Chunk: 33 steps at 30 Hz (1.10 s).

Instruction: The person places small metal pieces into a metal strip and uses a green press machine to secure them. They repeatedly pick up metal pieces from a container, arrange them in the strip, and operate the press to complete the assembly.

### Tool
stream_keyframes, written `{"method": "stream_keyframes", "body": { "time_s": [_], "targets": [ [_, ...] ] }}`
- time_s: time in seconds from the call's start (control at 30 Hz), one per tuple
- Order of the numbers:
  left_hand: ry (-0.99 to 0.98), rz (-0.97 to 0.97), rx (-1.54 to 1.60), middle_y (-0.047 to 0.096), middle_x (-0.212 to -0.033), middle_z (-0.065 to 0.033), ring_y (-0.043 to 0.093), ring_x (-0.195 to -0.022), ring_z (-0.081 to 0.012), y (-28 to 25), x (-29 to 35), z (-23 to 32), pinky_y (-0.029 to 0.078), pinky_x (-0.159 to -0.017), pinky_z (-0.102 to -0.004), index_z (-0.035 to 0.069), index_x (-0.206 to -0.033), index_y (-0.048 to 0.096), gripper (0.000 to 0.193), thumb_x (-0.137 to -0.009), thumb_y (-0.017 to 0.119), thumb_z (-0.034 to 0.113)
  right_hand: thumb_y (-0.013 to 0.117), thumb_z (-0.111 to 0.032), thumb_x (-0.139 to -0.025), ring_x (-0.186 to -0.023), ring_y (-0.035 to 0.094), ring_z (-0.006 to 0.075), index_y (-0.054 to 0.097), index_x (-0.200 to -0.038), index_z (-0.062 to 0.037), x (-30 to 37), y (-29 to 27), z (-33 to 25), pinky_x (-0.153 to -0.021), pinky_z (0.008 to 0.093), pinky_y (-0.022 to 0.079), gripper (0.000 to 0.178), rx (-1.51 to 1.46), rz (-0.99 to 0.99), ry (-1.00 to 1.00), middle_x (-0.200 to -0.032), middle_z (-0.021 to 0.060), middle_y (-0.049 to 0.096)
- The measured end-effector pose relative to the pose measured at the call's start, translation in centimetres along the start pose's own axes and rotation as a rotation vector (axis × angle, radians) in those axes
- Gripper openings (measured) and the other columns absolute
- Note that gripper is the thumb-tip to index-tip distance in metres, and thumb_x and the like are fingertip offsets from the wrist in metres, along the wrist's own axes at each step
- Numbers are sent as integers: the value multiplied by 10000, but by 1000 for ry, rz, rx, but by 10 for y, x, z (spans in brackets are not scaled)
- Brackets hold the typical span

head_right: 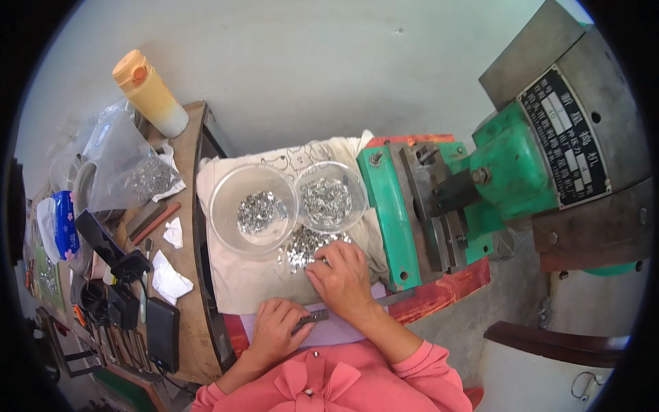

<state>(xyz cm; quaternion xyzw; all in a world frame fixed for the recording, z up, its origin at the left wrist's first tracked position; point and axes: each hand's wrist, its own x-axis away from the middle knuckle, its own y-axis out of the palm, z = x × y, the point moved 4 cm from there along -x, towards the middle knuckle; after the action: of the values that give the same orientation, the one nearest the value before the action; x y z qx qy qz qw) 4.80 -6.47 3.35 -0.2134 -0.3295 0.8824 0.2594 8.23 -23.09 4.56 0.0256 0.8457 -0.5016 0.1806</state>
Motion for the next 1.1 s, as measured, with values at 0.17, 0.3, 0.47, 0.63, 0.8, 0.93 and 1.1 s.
{"method": "stream_keyframes", "body": {
  "time_s": [0.17,0.3,0.47,0.63,0.8,0.93,1.1],
  "targets": [
    [-3,17,-13,650,-975,-60,582,-941,-288,4,3,-3,434,-820,-422,93,-931,656,265,-738,814,181,827,-153,-709,-1031,569,286,731,-818,-114,0,-1,-3,-907,442,409,150,33,7,20,-1001,29,642],
    [-2,22,-10,651,-980,-56,581,-943,-288,6,5,-3,435,-827,-423,97,-940,664,270,-733,818,177,829,-155,-712,-1036,564,295,731,-798,-109,0,-2,-3,-913,447,407,138,39,3,57,-1004,27,642],
    [21,25,-34,622,-965,-24,574,-951,-250,4,3,-2,427,-821,-399,101,-956,665,239,-769,785,190,816,-147,-724,-1045,559,293,713,-812,-92,2,-2,-1,-910,443,411,147,42,3,66,-1009,30,634],
    [12,22,-28,643,-957,-40,585,-937,-271,5,2,-1,439,-818,-410,106,-929,673,236,-737,806,137,791,-127,-746,-1073,554,291,679,-857,-72,10,-4,0,-920,454,416,166,-27,8,-5,-1032,46,625],
    [8,44,-29,644,-934,-33,589,-914,-260,10,-1,0,438,-805,-404,107,-890,673,184,-751,792,114,790,-97,-757,-1075,560,295,664,-885,-59,24,-18,-2,-929,447,420,184,-86,10,-19,-1053,50,627],
    [13,55,-30,633,-937,-27,585,-913,-247,11,0,0,435,-808,-391,93,-890,668,144,-787,762,127,811,-43,-724,-1035,570,316,670,-885,-52,42,-30,-2,-896,428,454,214,-142,2,-13,-1044,77,638],
    [6,43,5,627,-980,-44,583,-936,-254,13,1,-2,434,-817,-396,79,-940,658,174,-806,751,142,812,-43,-719,-1032,583,313,666,-915,-59,71,-23,-10,-895,426,461,245,-170,-56,-27,-1059,75,646]
  ]
}}
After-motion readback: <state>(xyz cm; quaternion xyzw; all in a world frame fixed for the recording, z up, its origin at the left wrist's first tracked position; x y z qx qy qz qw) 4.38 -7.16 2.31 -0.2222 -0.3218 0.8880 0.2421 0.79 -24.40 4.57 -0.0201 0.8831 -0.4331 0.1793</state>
